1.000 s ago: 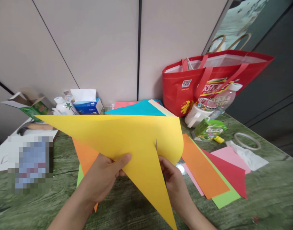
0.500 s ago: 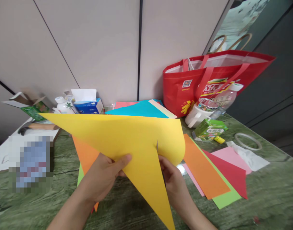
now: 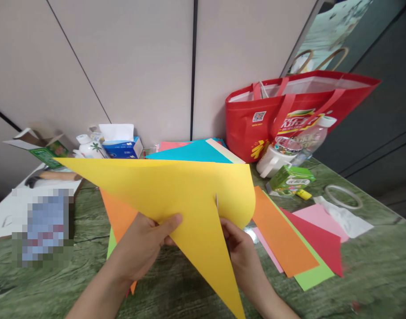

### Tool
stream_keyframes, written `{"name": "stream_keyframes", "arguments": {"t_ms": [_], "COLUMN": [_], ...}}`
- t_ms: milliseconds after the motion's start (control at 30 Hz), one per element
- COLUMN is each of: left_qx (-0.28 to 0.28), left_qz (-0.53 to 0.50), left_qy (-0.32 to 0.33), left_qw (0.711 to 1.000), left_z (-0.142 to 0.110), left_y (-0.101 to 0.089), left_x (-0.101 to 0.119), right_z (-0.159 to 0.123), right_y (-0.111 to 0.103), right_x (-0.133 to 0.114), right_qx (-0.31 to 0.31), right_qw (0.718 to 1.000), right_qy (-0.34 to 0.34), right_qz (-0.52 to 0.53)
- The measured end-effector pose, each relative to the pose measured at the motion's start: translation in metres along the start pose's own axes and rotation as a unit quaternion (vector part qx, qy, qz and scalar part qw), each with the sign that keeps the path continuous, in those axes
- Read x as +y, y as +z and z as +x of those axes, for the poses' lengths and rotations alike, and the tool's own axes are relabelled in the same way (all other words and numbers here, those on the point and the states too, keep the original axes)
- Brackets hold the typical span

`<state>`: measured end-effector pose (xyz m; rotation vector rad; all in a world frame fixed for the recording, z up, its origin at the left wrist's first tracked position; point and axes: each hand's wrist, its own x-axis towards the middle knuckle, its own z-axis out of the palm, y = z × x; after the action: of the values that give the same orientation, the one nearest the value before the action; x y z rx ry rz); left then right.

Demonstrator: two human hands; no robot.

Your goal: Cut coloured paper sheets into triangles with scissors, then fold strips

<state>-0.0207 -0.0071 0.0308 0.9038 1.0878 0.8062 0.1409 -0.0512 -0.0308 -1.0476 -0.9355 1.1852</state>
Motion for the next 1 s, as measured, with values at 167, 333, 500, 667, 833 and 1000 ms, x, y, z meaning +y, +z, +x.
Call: {"name": "stream_keyframes", "arguments": {"t_ms": [167,333,500,667,833,1000], "left_qx": [-0.006,-0.001,0.01,-0.01,-0.021,-0.016], "left_qz": [-0.001,-0.001,0.002,0.007,0.009,-0.003], "left_qy": [-0.002,-0.003,-0.005,-0.011,-0.014,-0.02], "left_qw": [1.0,1.0,1.0,1.0,1.0,1.0], "left_z": [-0.0003,-0.0002,-0.0001,-0.0007,-0.0022,-0.0025], "left_y": [-0.0012,-0.002,-0.0009,0.0002,0.0002,0.0031], "left_x": [-0.0004,-0.0006,-0.0017,-0.0045,-0.0064,-0.0045], "right_z": [0.0001,-0.0005,-0.001,0.0003,0.0011,0.0008], "right_y": [0.0003,-0.0011,-0.0011,0.001,-0.0008,-0.0007], "right_x": [0.0008,0.0027,0.0009,-0.0037,-0.0026,-0.0035], "right_qx": [0.009,0.018,0.018,0.013,0.023,0.025], "right_qw": [1.0,1.0,1.0,0.999,0.999,0.999], "right_qy": [0.008,0.014,0.024,0.027,0.021,0.021], "right_qz": [-0.006,-0.007,-0.005,0.03,0.035,0.025]}}
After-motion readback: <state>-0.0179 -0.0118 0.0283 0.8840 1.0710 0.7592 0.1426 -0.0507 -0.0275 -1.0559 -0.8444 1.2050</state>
